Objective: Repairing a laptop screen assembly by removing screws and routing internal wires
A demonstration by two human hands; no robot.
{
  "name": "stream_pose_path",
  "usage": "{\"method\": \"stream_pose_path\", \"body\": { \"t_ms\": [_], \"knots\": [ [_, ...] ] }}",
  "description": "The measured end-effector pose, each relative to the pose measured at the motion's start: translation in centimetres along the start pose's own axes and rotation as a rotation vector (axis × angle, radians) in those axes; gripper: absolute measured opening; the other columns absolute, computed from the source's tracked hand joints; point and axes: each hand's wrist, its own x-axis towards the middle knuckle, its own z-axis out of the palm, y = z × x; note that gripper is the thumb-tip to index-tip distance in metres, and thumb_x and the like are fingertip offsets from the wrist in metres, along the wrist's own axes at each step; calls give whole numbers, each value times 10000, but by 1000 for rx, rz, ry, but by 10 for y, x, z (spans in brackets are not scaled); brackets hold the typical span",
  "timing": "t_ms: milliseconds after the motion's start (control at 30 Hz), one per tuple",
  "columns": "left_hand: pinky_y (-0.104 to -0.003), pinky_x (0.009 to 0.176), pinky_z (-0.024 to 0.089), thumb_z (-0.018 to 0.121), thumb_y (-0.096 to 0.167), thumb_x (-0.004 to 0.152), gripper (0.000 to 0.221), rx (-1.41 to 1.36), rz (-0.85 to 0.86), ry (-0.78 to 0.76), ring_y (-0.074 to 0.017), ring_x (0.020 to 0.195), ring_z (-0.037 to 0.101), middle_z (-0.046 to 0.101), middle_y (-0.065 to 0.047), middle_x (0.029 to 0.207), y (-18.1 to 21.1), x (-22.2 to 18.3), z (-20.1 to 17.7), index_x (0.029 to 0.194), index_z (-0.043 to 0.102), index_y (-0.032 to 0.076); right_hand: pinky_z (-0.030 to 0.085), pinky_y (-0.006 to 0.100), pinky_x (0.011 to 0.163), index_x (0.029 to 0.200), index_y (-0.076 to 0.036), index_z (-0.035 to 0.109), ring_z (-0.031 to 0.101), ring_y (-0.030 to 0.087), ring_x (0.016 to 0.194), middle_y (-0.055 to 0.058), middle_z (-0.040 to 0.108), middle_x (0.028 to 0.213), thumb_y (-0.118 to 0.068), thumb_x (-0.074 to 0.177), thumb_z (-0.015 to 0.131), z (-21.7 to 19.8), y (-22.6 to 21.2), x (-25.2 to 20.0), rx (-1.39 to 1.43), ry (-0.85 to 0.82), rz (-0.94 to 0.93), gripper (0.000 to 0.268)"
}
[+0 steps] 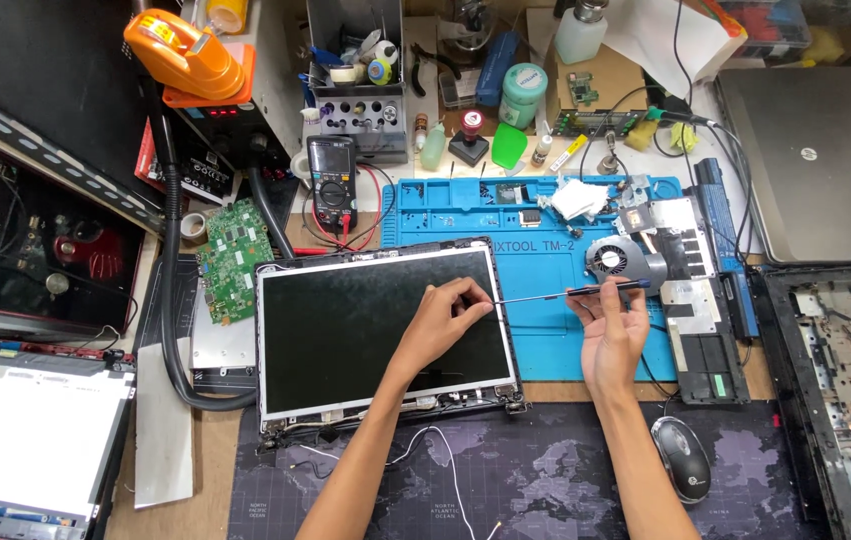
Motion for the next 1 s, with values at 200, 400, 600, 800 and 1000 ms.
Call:
{"method": "stream_pose_path", "body": {
  "t_ms": [200,400,600,800,1000],
  "knots": [
    [-339,755,532,772,244,910,273,-108,-1,55,-228,769,697,723,-119,923,6,-3,-2,1154,719,135,652,370,954,1201,-131,538,769,167,874,79,748,944,-238,1036,653,-2,2,0,-21,18,24,229],
    [-452,848,569,687,288,995,262,-30,-5,244,-428,985,705,688,-209,1056,18,-22,-44,1187,719,113,624,503,981,1198,-172,570,766,224,952,83,749,987,-287,1015,671,8,-10,-8,82,35,155,239],
    [-416,1014,438,731,345,975,218,435,-16,570,-315,1159,599,578,-69,1096,-9,-78,-97,1141,728,204,564,641,999,1191,-167,553,749,258,953,87,730,1008,-293,994,682,19,-6,-25,109,-59,284,267],
    [-605,1156,283,738,323,984,286,461,-258,771,-479,1331,437,448,-170,1293,-19,-124,-125,1199,661,150,532,659,1023,1206,-148,547,731,262,966,97,720,1015,-279,986,691,25,0,-26,103,-100,307,294],
    [-500,1041,437,725,352,988,393,259,-383,706,-438,1213,571,527,-213,1276,-20,-132,-140,1310,618,154,536,663,1021,1208,-151,550,733,258,938,86,714,991,-291,980,699,21,5,-25,122,-115,320,306]
  ]
}}
